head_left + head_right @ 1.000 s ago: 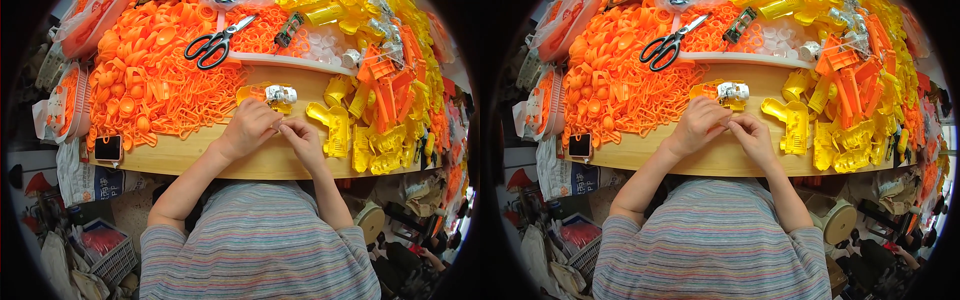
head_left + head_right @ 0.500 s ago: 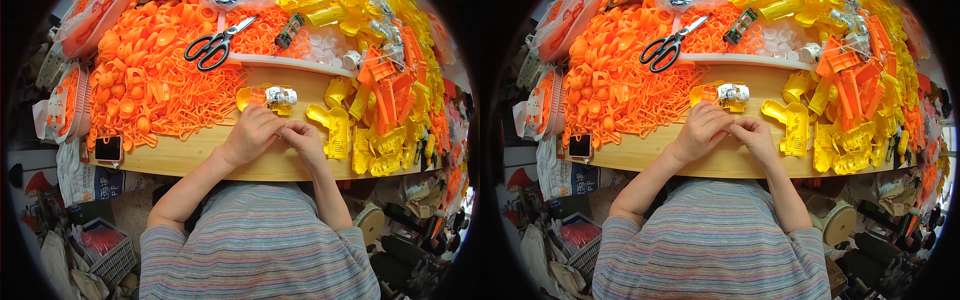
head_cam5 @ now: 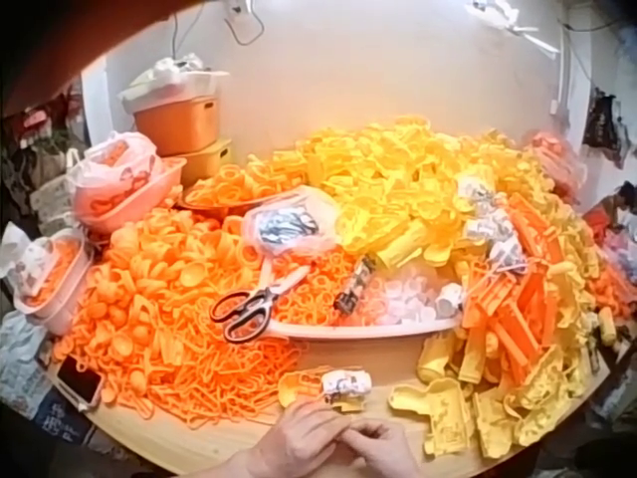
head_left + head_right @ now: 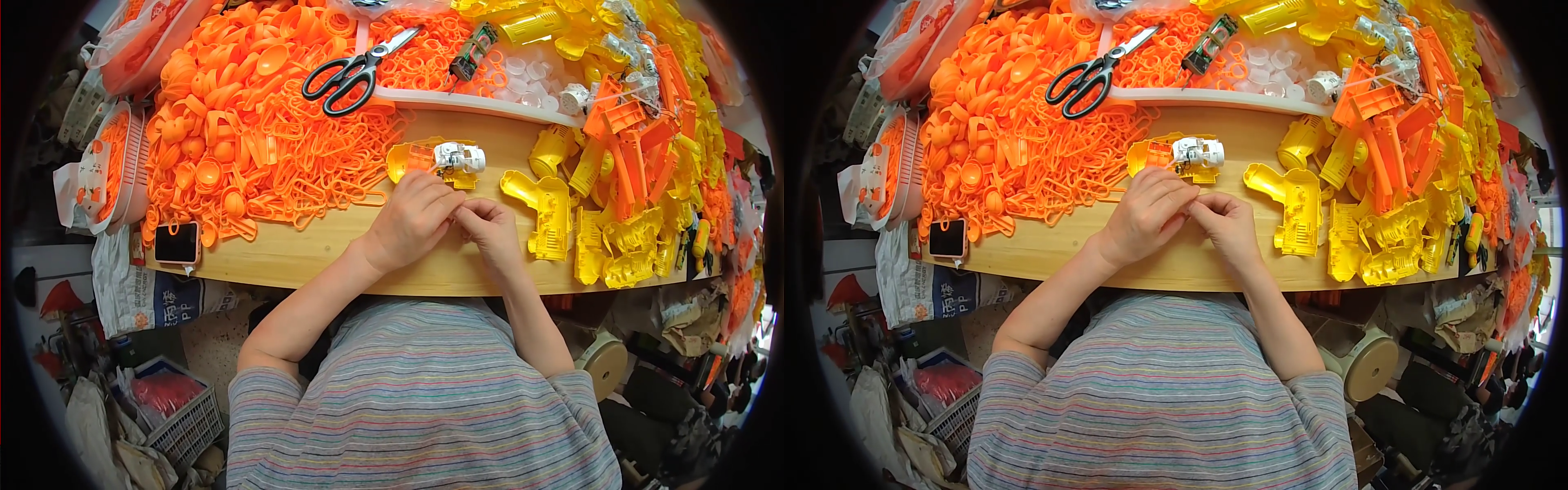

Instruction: Assembling and labeling plastic toy gun components at a workbench.

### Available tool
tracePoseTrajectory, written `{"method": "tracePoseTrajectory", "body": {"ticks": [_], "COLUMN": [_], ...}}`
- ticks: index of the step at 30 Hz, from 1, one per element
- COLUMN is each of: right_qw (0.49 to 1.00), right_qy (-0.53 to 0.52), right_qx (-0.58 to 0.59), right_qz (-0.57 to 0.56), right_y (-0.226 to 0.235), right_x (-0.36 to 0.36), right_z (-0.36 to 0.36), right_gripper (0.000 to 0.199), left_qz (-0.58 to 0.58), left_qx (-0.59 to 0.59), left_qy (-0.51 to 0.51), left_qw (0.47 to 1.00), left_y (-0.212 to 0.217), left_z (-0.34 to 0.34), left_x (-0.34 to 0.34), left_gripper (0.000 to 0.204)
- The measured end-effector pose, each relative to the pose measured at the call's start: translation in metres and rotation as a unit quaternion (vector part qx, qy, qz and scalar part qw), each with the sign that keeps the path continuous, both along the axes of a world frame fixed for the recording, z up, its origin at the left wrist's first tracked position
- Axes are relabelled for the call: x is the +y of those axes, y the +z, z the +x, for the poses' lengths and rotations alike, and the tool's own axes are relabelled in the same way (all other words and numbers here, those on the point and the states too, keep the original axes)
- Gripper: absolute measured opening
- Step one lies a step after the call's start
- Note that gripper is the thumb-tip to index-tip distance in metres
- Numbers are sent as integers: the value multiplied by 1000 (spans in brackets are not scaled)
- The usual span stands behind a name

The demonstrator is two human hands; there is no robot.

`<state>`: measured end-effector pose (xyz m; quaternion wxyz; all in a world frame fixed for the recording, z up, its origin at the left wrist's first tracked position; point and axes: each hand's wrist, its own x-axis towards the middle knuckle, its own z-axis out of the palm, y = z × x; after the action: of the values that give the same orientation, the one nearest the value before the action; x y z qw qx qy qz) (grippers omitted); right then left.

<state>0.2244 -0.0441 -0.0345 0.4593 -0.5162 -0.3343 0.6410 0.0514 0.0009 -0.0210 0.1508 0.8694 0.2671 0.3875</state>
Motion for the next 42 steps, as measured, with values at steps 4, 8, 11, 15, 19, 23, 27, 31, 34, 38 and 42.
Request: {"method": "tracePoseTrajectory", "body": {"ticks": [4,8,11,15,19,23,27,31,34,38,42], "right_qw": [996,986,984,978,979,906,734,663,649,680,739], "right_qy": [-73,-132,-133,-144,-79,-95,64,174,213,225,245], "right_qx": [-38,-79,-78,-105,-155,-260,-503,-575,-566,-515,-446], "right_qz": [33,57,90,105,108,321,452,447,461,471,440], "right_y": [-2,-8,-10,-3,4,4,20,15,21,18,10], "right_x": [-3,-6,-3,-5,-12,7,49,66,74,72,68], "right_z": [-13,-19,-12,7,20,34,44,49,52,50,51], "right_gripper": [7,8,9,10,5,32,65,73,73,72,67], "left_qz": [-6,8,28,71,69,-46,-182,-236,-241,-391,-510], "left_qx": [-13,-5,3,-12,8,22,-82,-77,-76,-95,-151], "left_qy": [7,4,-11,66,78,76,40,46,38,-7,-59], "left_qw": [1000,1000,1000,995,995,996,979,968,967,915,845], "left_y": [-2,-4,-1,1,0,4,8,17,16,16,16], "left_z": [5,7,5,-5,-10,-13,-10,-8,-12,-13,-9], "left_x": [-4,-2,7,24,29,20,16,14,13,14,25], "left_gripper": [43,41,41,40,40,38,36,33,37,32,29]}}
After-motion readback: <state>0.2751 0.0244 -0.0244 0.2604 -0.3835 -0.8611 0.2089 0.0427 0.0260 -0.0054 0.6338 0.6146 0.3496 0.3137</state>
